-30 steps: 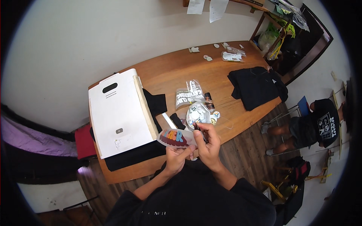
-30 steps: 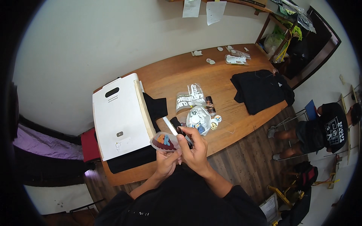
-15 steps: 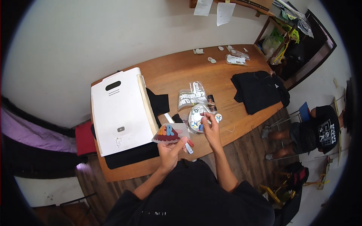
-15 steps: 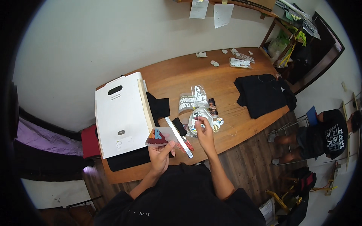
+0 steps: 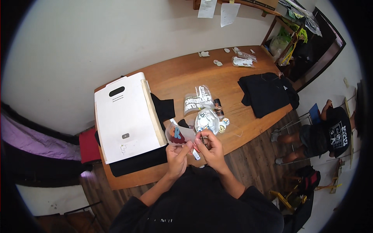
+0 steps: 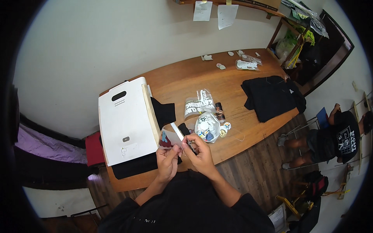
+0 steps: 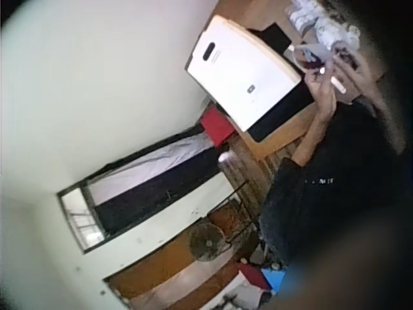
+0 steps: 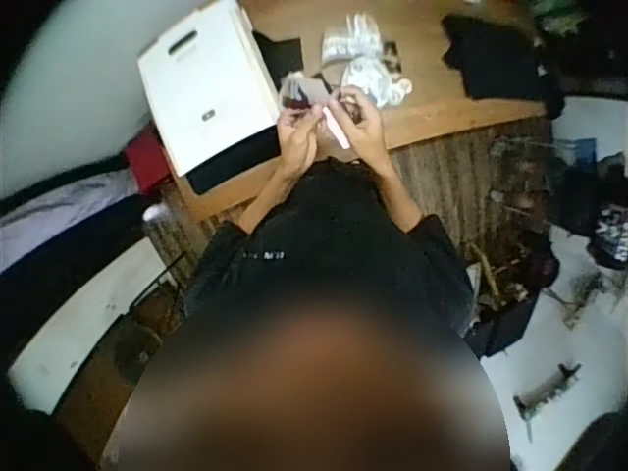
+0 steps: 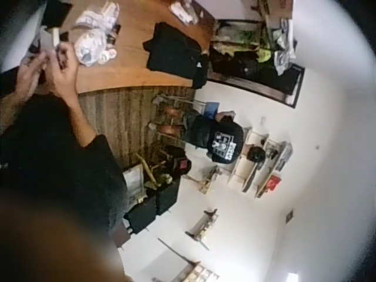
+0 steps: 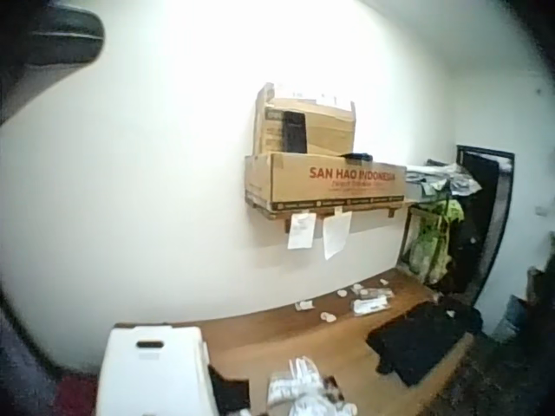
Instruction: Trimming printed heat transfer decals with a pair of scissors at a workbench.
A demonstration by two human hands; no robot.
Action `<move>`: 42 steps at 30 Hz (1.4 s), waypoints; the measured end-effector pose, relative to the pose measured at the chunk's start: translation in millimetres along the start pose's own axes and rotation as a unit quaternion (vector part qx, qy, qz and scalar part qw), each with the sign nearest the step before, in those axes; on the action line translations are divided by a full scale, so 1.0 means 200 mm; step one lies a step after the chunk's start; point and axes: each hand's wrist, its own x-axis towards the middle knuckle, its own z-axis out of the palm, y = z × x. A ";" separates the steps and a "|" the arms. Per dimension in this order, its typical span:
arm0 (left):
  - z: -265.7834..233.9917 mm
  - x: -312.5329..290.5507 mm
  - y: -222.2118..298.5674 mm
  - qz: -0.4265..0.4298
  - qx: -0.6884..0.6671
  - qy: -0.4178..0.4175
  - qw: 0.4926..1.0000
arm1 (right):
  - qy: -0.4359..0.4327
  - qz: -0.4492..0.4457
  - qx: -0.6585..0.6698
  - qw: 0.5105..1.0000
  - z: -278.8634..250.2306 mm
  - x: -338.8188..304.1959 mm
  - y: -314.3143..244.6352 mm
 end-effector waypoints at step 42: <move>0.06 -0.02 0.17 0.152 0.163 0.035 0.974 | 0.002 -0.048 -0.154 0.987 0.06 -0.14 -0.01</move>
